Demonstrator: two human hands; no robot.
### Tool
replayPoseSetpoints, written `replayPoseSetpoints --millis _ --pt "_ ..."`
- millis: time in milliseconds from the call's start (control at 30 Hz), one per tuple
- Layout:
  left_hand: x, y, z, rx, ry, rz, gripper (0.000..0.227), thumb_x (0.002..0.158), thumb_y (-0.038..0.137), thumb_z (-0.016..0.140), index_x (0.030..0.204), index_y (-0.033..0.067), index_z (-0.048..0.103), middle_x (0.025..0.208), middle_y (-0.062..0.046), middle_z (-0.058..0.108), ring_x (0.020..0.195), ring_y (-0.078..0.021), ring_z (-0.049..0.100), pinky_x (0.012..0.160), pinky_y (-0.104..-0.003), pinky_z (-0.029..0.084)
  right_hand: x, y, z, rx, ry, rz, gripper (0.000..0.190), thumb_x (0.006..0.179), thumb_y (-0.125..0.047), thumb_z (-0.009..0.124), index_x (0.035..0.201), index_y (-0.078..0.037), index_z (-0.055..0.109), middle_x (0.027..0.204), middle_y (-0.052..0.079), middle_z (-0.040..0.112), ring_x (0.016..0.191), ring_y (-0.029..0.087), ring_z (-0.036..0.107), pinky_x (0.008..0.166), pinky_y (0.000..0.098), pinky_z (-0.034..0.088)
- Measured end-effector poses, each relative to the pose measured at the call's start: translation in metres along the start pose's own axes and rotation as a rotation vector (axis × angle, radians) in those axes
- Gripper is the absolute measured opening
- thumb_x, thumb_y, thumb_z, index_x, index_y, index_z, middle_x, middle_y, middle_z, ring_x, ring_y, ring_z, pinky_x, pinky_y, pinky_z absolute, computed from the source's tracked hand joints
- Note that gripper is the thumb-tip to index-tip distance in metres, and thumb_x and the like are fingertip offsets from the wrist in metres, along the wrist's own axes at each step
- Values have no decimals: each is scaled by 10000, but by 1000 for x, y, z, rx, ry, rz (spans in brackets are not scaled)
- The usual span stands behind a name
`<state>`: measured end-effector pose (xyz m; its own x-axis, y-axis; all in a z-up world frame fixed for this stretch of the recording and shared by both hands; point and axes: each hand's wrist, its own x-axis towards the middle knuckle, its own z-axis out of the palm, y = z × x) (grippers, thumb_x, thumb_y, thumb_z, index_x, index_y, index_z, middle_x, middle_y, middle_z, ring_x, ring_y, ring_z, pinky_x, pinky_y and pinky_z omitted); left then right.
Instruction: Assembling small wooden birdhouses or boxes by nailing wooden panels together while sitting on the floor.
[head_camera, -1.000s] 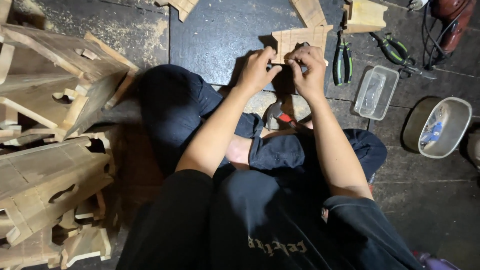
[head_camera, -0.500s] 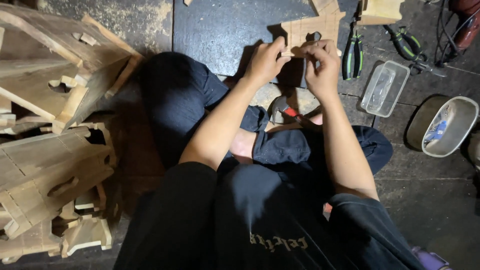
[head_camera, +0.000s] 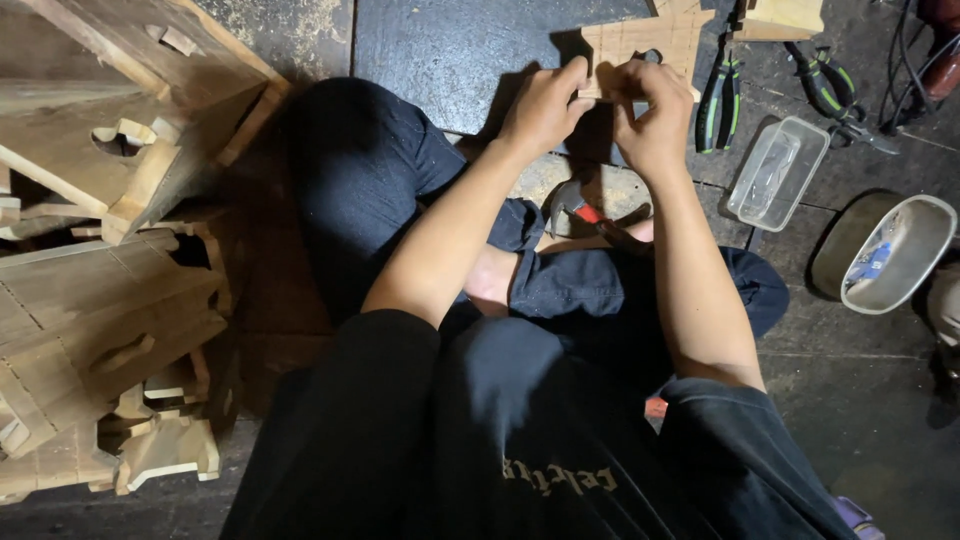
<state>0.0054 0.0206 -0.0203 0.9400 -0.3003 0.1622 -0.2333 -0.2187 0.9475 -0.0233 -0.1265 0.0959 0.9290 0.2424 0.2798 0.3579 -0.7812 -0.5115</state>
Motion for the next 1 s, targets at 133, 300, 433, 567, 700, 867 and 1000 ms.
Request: replayPoseSetpoints --millis 133,300,433,567,700,867,1000 --pt "-1 5 -6 9 10 10 342 802 -18 801 988 82 532 836 -76 770 683 -311 760 600 -460 558 -1 4 2 -37 -8 -15 298 787 192 736 1054 61 721 936 128 723 850 270 637 848 367 499" --pt "-1 6 -5 7 7 32 341 802 -32 797 984 74 528 854 -83 785 717 -302 781 616 -447 586 -2 4 1 -25 -18 -30 291 783 212 712 1048 93 715 939 156 713 843 273 638 761 348 551" --pt "0 -2 2 29 -7 23 311 809 -51 751 980 72 523 864 -79 800 730 -293 794 633 -441 620 2 -5 -3 -142 -61 -78 239 796 143 721 987 1 742 916 93 736 841 265 633 826 356 502" --pt "-2 2 -1 15 4 33 318 769 -129 669 967 73 524 745 -68 721 635 -280 724 577 -447 565 7 -9 -1 -254 -60 -163 226 820 133 677 965 -23 754 872 77 722 804 272 615 774 364 514" --pt "-4 6 -1 -54 40 32 326 746 -140 635 971 67 523 772 -90 722 683 -342 714 632 -495 532 12 -13 -2 -324 -77 -221 173 831 61 742 973 -33 770 856 89 722 771 269 623 733 359 517" --pt "-2 2 6 -55 39 -5 314 751 -162 658 937 62 538 803 -76 756 706 -312 741 631 -459 565 12 -14 1 -447 -70 -279 172 827 14 741 981 -60 760 896 76 725 763 262 615 684 355 523" --pt "-1 -4 7 -33 70 1 313 725 -156 630 930 67 551 742 -79 707 626 -307 663 600 -469 519 12 -17 3 -447 -47 -299 171 850 -15 730 1015 -48 763 909 91 717 780 276 619 709 365 526"
